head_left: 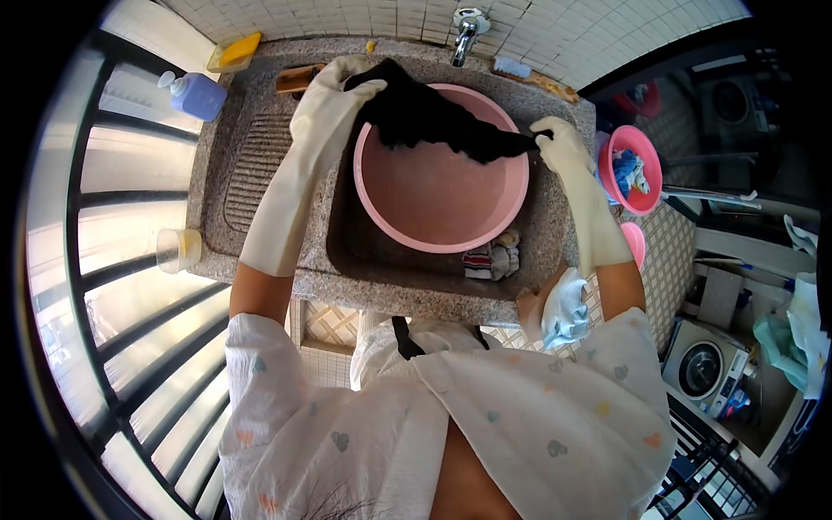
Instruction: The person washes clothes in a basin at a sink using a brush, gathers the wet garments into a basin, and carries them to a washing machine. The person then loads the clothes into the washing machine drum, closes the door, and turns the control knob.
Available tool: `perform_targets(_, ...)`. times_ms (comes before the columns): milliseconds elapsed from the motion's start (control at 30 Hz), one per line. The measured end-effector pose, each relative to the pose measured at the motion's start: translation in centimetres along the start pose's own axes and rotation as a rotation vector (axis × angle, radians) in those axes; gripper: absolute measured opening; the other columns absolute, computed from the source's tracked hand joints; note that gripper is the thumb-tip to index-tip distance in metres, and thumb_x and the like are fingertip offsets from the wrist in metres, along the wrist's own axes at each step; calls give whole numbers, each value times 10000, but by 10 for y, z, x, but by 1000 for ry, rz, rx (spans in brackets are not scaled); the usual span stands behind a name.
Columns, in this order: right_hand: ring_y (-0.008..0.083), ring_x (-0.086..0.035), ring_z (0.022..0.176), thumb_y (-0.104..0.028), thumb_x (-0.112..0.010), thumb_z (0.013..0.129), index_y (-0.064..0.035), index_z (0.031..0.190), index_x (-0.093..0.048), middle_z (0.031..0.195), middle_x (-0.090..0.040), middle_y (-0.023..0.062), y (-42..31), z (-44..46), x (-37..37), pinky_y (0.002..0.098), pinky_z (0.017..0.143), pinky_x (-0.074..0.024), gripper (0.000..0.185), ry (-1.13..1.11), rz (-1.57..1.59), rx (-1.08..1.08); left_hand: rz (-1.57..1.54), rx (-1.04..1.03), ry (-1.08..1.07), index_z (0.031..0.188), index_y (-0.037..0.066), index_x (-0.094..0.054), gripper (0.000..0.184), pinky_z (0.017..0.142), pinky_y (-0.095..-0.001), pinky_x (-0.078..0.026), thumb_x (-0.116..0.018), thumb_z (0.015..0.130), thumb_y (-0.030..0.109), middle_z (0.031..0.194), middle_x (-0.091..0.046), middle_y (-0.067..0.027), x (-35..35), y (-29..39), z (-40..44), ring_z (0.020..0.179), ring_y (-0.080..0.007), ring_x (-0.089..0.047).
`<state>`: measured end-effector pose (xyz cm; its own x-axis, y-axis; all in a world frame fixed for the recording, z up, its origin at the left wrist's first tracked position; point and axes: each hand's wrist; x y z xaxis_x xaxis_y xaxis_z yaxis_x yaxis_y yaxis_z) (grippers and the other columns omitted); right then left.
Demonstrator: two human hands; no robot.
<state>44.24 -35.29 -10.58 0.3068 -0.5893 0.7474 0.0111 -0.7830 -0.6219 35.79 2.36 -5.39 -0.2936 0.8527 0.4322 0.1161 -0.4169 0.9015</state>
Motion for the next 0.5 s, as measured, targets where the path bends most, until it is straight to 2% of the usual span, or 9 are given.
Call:
perform_targets(33, 282, -717, 851, -176, -622, 952, -89, 1131, -714, 946, -727, 156, 3, -1, 10, 374, 769, -565, 219, 92, -273, 56, -110, 5, 48, 1104, 60, -674, 305, 907, -300, -502, -774, 911, 273, 1104, -718, -85, 2, -1, -1, 991, -174, -668)
perform_targets(100, 300, -723, 886, -201, -622, 957, -123, 1101, -719, 983, -728, 184, 9, -4, 24, 409, 774, -564, 190, 171, -331, 95, -214, 132, 244, 957, 67, -625, 248, 759, -282, -456, -810, 861, 201, 868, -624, -13, 6, -14, 0, 802, -126, -550)
perform_targets(167, 317, -729, 921, -226, -621, 963, -157, 1071, -723, 1020, -728, 213, 24, -3, 33, 444, 778, -563, 164, 250, -389, 133, -495, 135, 306, 897, 78, -597, 241, 723, -268, -440, -817, 847, 163, 816, -569, 10, 11, -37, 9, 775, -112, -515)
perform_targets(200, 320, -728, 910, -265, -616, 970, -149, 1058, -715, 1006, -728, 205, 34, 2, 37, 461, 768, -559, 176, 363, -545, 132, -412, 222, 386, 894, 87, -565, 253, 740, -251, -448, -807, 851, 145, 819, -559, 7, 12, -41, 3, 787, -111, -537)
perform_targets(300, 320, -702, 794, -315, -594, 982, -69, 1077, -690, 961, -711, 150, 43, 1, 50, 441, 679, -539, 281, 418, -322, 23, -609, 314, 539, 951, 88, -562, 257, 756, -259, -478, -797, 856, 124, 871, -590, -12, 16, -54, -3, 794, -119, -574)
perform_targets(367, 291, -662, 738, -327, -603, 965, -21, 1102, -675, 962, -693, 121, 66, 6, 49, 396, 637, -507, 343, 289, 130, 190, -645, 358, 551, 1089, 69, -595, 319, 835, -295, -516, -809, 857, 117, 959, -640, -45, 15, -61, -11, 867, -155, -627)
perform_targets(400, 215, -633, 788, -326, -611, 956, -39, 1108, -685, 968, -673, 101, -12, -27, 61, 355, 679, -499, 333, 89, 324, -282, -668, 340, 492, 1150, 67, -608, 364, 872, -308, -517, -818, 859, 126, 993, -657, -58, 7, -56, -20, 913, -168, -636)
perform_targets(467, 185, -616, 792, -320, -614, 958, -43, 1111, -683, 934, -650, 81, 4, -17, 34, 333, 695, -499, 324, 69, 305, -158, -732, 352, 297, 1217, 84, -673, 397, 967, -356, -504, -836, 870, 187, 1094, -700, -93, -6, -49, -35, 1036, -193, -639)
perform_targets(500, 154, -599, 796, -315, -618, 960, -48, 1113, -682, 899, -627, 62, 12, -8, 23, 311, 712, -498, 315, 55, 288, -21, -649, 300, 175, 1122, 97, -728, 280, 958, -369, -505, -813, 898, 243, 1110, -719, -91, -17, -62, -36, 1021, -191, -639)
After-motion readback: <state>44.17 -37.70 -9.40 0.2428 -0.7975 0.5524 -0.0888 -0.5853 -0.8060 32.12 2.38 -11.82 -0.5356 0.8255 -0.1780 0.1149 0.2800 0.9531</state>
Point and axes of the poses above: each hand's wrist, its own z-axis towards the middle knuckle, its own x-axis out of the back of the hand, y = z × x
